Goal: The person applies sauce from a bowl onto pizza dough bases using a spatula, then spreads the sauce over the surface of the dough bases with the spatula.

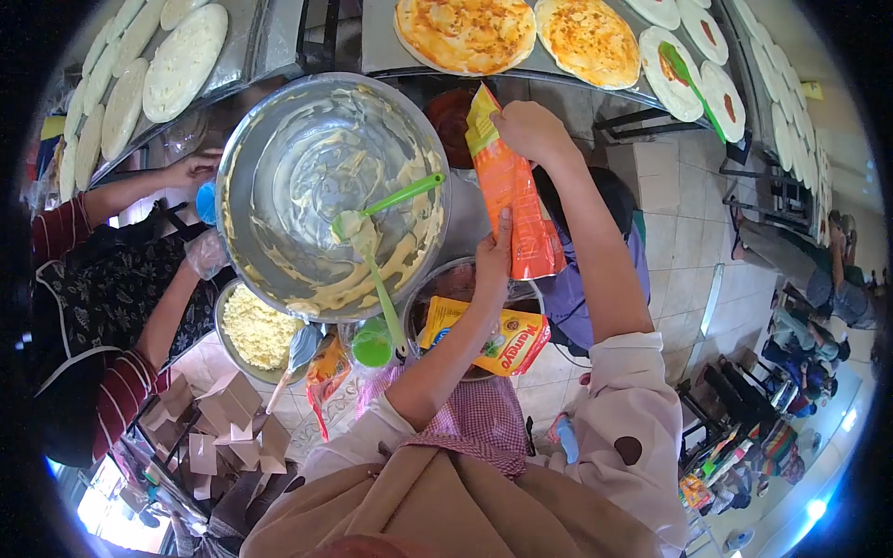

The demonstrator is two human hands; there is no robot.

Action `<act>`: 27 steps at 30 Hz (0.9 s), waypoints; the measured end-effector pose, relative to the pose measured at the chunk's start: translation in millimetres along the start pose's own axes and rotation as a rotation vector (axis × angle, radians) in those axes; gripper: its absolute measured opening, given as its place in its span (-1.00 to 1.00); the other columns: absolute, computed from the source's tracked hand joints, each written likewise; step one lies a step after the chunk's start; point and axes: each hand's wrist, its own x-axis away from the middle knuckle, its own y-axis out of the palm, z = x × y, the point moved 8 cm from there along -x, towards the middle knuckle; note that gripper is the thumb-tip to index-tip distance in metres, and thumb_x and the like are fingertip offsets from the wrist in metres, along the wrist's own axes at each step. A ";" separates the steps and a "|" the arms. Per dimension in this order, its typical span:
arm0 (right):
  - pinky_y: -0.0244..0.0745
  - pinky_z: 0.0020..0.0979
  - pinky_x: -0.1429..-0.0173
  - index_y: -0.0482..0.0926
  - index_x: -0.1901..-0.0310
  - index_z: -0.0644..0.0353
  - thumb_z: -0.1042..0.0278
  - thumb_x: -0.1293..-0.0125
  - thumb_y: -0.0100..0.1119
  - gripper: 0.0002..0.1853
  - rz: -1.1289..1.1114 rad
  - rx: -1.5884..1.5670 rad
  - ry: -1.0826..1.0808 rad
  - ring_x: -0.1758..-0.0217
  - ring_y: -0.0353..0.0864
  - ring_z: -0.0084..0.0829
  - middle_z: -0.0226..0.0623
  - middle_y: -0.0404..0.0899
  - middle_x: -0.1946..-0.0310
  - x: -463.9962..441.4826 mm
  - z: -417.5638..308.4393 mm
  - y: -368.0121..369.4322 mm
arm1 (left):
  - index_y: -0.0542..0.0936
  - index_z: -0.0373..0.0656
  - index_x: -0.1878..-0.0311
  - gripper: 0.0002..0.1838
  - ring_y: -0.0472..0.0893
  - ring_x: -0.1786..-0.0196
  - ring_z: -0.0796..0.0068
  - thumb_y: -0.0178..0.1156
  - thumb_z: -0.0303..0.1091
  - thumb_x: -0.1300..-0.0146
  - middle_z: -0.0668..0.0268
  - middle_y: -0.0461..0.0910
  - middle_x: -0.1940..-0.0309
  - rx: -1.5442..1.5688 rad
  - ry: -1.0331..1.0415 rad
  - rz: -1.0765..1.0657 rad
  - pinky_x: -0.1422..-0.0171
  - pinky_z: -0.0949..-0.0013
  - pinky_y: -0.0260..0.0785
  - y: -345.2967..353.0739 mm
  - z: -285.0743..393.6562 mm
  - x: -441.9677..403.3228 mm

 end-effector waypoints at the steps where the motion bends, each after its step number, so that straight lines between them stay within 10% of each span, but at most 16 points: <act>1: 0.57 -0.19 0.34 0.54 0.39 0.45 0.14 -0.34 -0.21 -0.52 -0.007 0.001 0.002 0.52 0.62 -0.09 0.10 0.58 0.46 -0.1 0.1 0.7 | 0.57 -0.41 0.20 -0.33 0.56 0.32 0.53 0.07 0.20 -0.22 0.22 0.60 0.35 -0.025 0.004 0.013 0.19 0.48 0.42 -1.7 -0.4 -0.8; 27: 0.55 -0.18 0.40 0.56 0.39 0.44 0.16 -0.37 -0.20 -0.53 0.032 0.006 0.017 0.55 0.61 -0.10 0.06 0.57 0.53 5.9 10.6 1.4 | 0.57 -0.41 0.23 -0.49 0.54 0.35 0.54 0.12 0.00 -0.28 0.14 0.63 0.38 -0.223 0.307 0.077 0.21 0.41 0.40 -6.5 27.0 2.6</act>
